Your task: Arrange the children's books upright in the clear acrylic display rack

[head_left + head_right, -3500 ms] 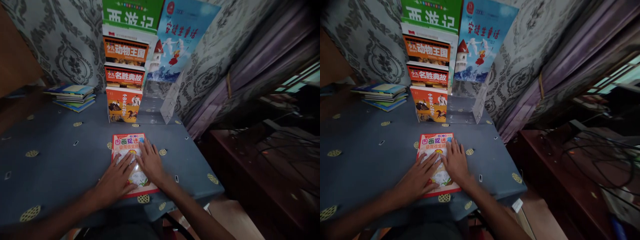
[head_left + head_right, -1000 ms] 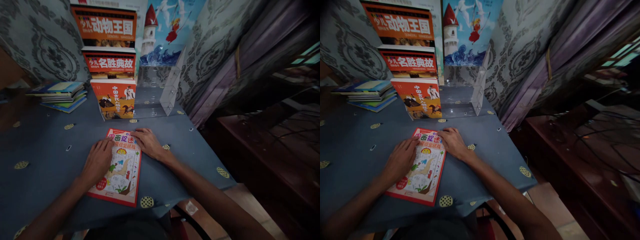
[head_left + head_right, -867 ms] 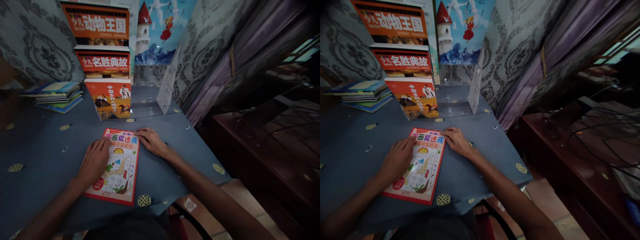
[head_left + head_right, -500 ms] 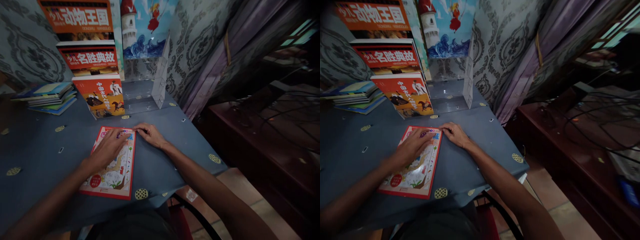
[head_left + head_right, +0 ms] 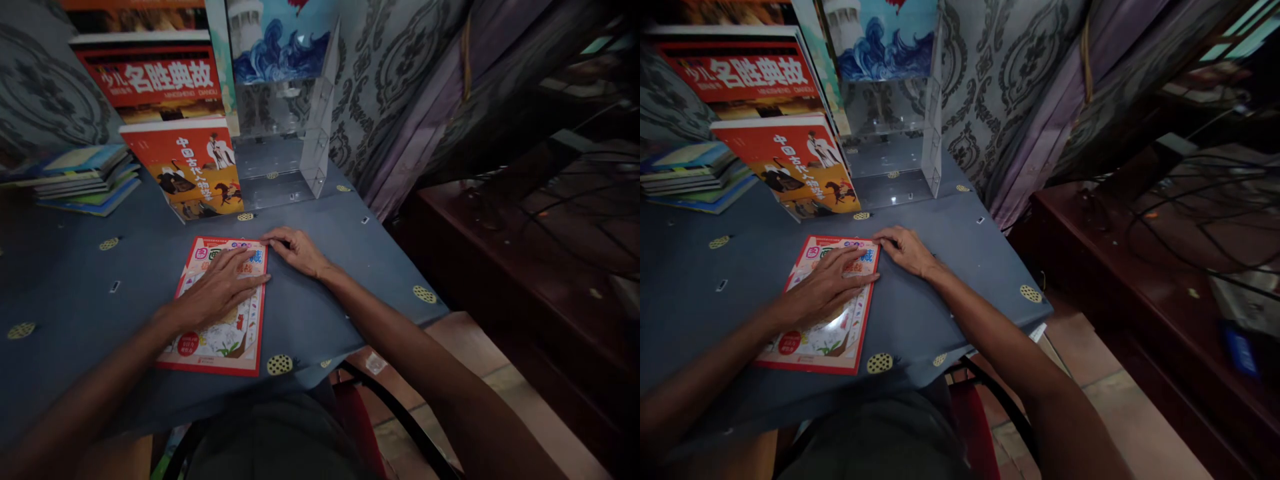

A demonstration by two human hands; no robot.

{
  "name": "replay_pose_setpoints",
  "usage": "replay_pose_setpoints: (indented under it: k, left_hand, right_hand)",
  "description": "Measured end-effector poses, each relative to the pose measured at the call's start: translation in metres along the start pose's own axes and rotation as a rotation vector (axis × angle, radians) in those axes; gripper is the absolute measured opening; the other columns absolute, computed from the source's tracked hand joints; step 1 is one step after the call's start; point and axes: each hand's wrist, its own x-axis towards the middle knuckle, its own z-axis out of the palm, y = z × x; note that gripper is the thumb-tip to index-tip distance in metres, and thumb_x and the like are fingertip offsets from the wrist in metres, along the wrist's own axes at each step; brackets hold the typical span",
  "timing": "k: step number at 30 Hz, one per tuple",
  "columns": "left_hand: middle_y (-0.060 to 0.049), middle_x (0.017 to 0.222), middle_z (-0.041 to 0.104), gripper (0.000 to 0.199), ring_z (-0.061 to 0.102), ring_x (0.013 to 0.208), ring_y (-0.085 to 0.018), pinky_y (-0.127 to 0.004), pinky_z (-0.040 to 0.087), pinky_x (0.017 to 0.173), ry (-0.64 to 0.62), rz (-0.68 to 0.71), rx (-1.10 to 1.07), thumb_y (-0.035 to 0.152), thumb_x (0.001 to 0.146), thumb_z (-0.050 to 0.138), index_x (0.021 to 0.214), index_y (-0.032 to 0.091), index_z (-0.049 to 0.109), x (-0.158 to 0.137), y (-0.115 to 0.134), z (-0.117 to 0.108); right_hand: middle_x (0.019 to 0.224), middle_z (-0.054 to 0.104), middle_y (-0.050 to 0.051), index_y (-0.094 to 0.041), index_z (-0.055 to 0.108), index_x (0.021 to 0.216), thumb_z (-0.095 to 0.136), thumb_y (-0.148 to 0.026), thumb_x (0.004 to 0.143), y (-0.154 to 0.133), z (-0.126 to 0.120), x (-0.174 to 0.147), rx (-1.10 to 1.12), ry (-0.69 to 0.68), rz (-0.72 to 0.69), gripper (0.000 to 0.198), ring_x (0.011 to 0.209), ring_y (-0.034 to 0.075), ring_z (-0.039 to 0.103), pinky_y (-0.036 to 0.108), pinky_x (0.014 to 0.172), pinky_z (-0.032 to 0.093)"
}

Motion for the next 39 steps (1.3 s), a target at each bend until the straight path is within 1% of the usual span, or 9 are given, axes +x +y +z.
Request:
replay_pose_setpoints:
  k: [4, 9, 13, 19, 22, 27, 31, 35, 39]
  left_hand:
    - [-0.005, 0.156, 0.044, 0.038, 0.033, 0.147, -0.031, -0.058, 0.034, 0.117, -0.032, 0.06, -0.049, 0.032, 0.103, 0.049, 0.138, 0.041, 0.06, -0.013, 0.0, 0.001]
    - [-0.003, 0.156, 0.044, 0.035, 0.03, 0.148, -0.029, -0.06, 0.027, 0.119, -0.04, 0.033, -0.053, 0.037, 0.103, 0.047, 0.135, 0.043, 0.062, -0.018, -0.001, 0.005]
    - [-0.005, 0.156, 0.043, 0.036, 0.028, 0.149, -0.03, -0.059, 0.027, 0.119, -0.026, 0.048, -0.051, 0.037, 0.104, 0.047, 0.136, 0.041, 0.061, -0.018, 0.0, 0.006]
    - [-0.005, 0.156, 0.046, 0.034, 0.034, 0.147, -0.031, -0.059, 0.025, 0.119, -0.004, 0.031, -0.069, 0.034, 0.102, 0.051, 0.132, 0.038, 0.065, -0.021, 0.001, 0.008]
    - [-0.003, 0.157, 0.047, 0.034, 0.034, 0.149, -0.029, -0.059, 0.023, 0.12, -0.011, 0.028, -0.085, 0.029, 0.101, 0.053, 0.131, 0.039, 0.066, -0.023, -0.002, 0.009]
    - [-0.003, 0.154, 0.052, 0.04, 0.037, 0.148, -0.028, -0.059, 0.026, 0.119, 0.019, 0.047, -0.121, 0.017, 0.097, 0.052, 0.127, 0.037, 0.069, -0.025, -0.009, 0.01]
    - [-0.005, 0.152, 0.054, 0.038, 0.04, 0.146, -0.029, -0.059, 0.027, 0.118, 0.046, 0.076, -0.124, 0.016, 0.096, 0.052, 0.124, 0.034, 0.071, -0.025, -0.012, 0.013]
    - [-0.004, 0.153, 0.053, 0.04, 0.041, 0.146, -0.027, -0.059, 0.024, 0.12, 0.039, 0.055, -0.138, 0.012, 0.094, 0.053, 0.123, 0.033, 0.071, -0.026, -0.011, 0.014]
    - [-0.004, 0.153, 0.053, 0.037, 0.04, 0.147, -0.026, -0.058, 0.021, 0.122, 0.018, 0.026, -0.198, 0.016, 0.096, 0.053, 0.124, 0.033, 0.07, -0.026, -0.009, 0.011]
  right_hand:
    - [0.109, 0.076, 0.003, -0.023, 0.073, 0.114, 0.048, -0.017, 0.099, -0.002, 0.0, -0.001, -0.029, -0.006, -0.002, 0.03, 0.103, 0.019, 0.068, 0.036, 0.097, 0.052]
    - [0.115, 0.073, 0.007, -0.024, 0.071, 0.118, 0.047, -0.021, 0.099, -0.017, 0.005, -0.015, -0.139, -0.008, -0.025, 0.03, 0.112, 0.023, 0.065, 0.044, 0.101, 0.05]
    - [0.125, 0.069, 0.01, -0.022, 0.068, 0.122, 0.047, -0.022, 0.099, -0.038, 0.013, -0.04, -0.194, -0.013, -0.061, 0.031, 0.124, 0.027, 0.059, 0.051, 0.105, 0.046]
    - [0.128, 0.068, 0.01, -0.023, 0.058, 0.135, 0.045, -0.022, 0.1, -0.068, 0.022, -0.088, -0.196, -0.038, -0.01, 0.038, 0.121, 0.028, 0.059, 0.053, 0.105, 0.046]
    - [0.132, 0.066, 0.012, -0.022, 0.051, 0.143, 0.046, -0.022, 0.1, -0.083, 0.028, -0.108, -0.21, -0.047, 0.004, 0.043, 0.126, 0.029, 0.056, 0.053, 0.105, 0.046]
    - [0.131, 0.067, 0.011, -0.023, 0.049, 0.146, 0.044, -0.017, 0.101, -0.099, 0.039, -0.121, -0.25, -0.057, -0.11, 0.045, 0.131, 0.028, 0.054, 0.053, 0.108, 0.045]
    - [0.124, 0.071, 0.012, -0.022, 0.05, 0.144, 0.045, -0.013, 0.1, -0.102, 0.044, -0.124, -0.254, -0.073, -0.221, 0.046, 0.126, 0.026, 0.058, 0.051, 0.104, 0.05]
    - [0.114, 0.074, 0.011, -0.021, 0.05, 0.144, 0.047, -0.01, 0.098, -0.109, 0.046, -0.137, -0.208, -0.066, -0.287, 0.047, 0.12, 0.025, 0.063, 0.049, 0.1, 0.054]
    - [0.116, 0.075, 0.008, -0.021, 0.054, 0.14, 0.048, -0.008, 0.097, -0.116, 0.048, -0.142, -0.178, -0.145, -0.335, 0.045, 0.122, 0.023, 0.063, 0.05, 0.106, 0.051]
